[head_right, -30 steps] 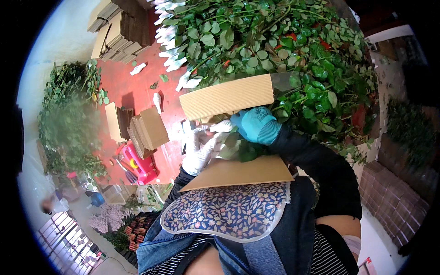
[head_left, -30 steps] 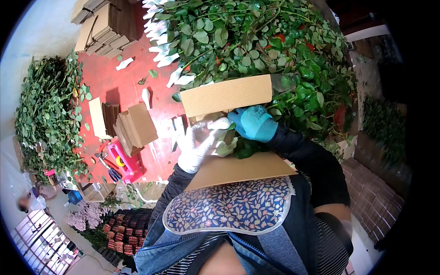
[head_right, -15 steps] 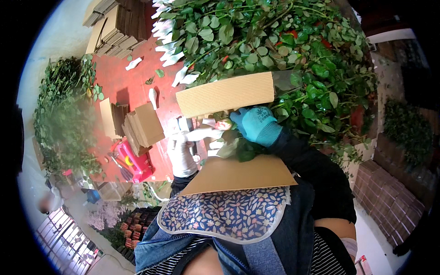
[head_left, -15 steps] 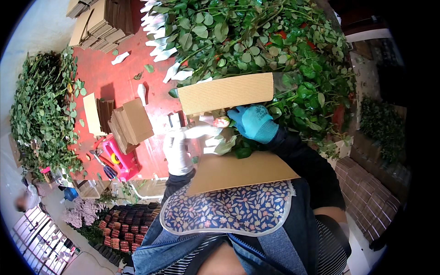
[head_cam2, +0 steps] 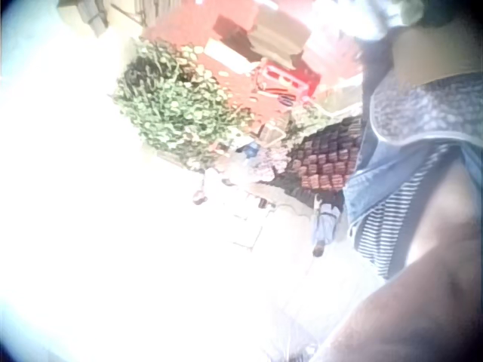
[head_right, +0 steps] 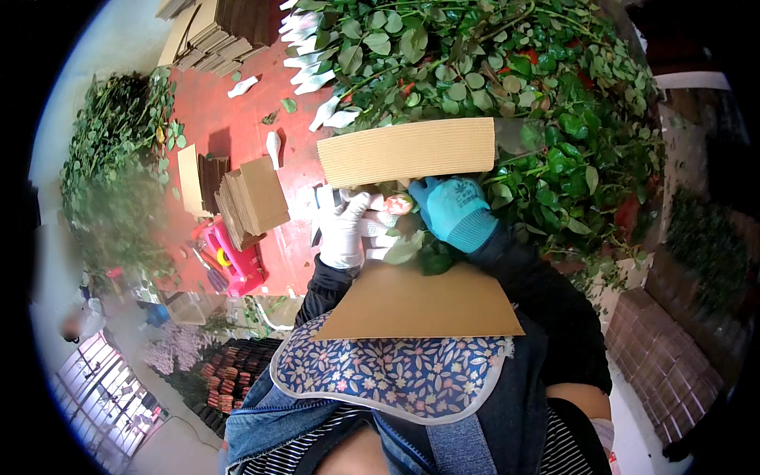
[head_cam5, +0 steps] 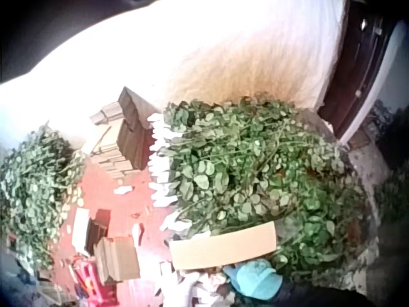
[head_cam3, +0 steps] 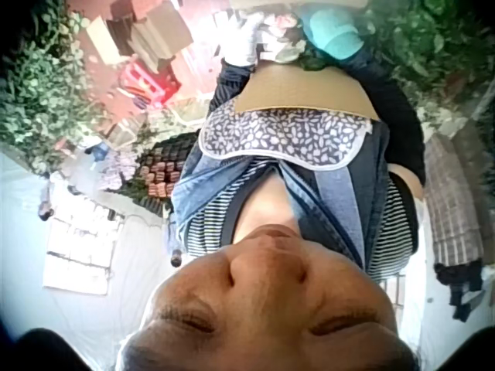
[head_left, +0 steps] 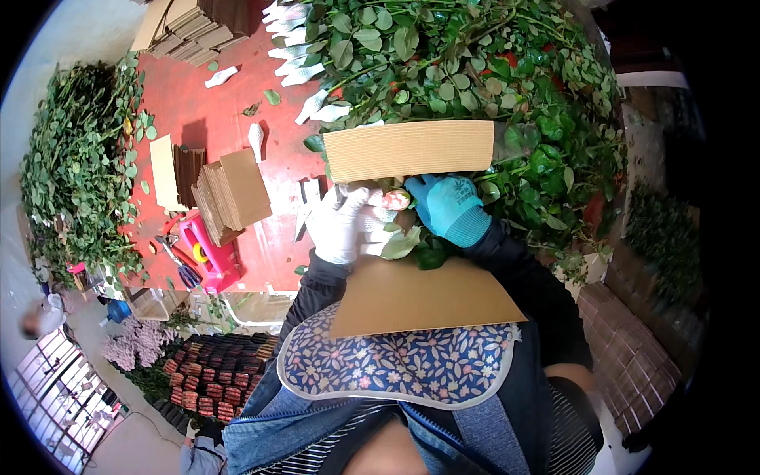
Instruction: The person wraps bundles of roses with cardboard sleeves, staples the sleeves shut, and places the bundles into a cardboard box.
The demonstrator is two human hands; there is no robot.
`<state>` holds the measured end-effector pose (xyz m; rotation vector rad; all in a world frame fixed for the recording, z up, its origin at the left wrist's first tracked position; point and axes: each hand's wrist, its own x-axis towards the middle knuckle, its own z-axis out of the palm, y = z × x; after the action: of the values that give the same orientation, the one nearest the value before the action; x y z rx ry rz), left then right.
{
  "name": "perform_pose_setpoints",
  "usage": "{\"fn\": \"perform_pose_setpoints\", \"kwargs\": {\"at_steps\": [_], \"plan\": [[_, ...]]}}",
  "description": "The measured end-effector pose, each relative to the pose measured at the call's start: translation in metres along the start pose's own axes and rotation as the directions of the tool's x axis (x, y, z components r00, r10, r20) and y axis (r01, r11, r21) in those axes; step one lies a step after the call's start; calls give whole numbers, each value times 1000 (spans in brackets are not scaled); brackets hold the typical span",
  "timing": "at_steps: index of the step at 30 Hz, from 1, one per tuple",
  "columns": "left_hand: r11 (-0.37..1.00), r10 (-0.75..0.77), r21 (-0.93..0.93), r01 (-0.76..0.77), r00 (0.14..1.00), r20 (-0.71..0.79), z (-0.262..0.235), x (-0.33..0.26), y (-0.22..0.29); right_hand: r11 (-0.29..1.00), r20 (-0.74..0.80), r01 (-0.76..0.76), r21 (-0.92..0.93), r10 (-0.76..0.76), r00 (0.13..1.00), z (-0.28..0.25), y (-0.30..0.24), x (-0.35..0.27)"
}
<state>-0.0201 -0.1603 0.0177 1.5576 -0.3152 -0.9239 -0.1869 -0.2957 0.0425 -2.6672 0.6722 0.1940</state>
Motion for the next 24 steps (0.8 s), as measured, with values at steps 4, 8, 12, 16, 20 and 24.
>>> {"fn": "perform_pose_setpoints", "kwargs": {"at_steps": [4, 8, 12, 16, 20, 24], "plan": [[901, -212, -397, 177, 976, -44, -38, 3, 25, 987, -71, -19, 158, 30, 997, 0, 7, -9], [963, 11, 263, -60, 983, 183, -84, 0, -9, 896, -289, 217, 387, -105, 951, 3, 24, -17], [944, -57, 321, -76, 922, 384, -43, -7, 4, 914, -86, 245, 325, -229, 970, -14, 16, -20], [955, -129, 296, -4, 895, 427, -40, -1, -7, 961, -129, 255, 104, -241, 962, -7, 6, -13], [962, 59, 234, -139, 945, 321, -65, 3, 0, 970, -160, 207, 124, -186, 969, 8, 8, -14], [901, -391, 337, 275, 851, 351, -87, -4, 24, 875, -134, 243, 418, -205, 969, -5, 16, -15]]}}
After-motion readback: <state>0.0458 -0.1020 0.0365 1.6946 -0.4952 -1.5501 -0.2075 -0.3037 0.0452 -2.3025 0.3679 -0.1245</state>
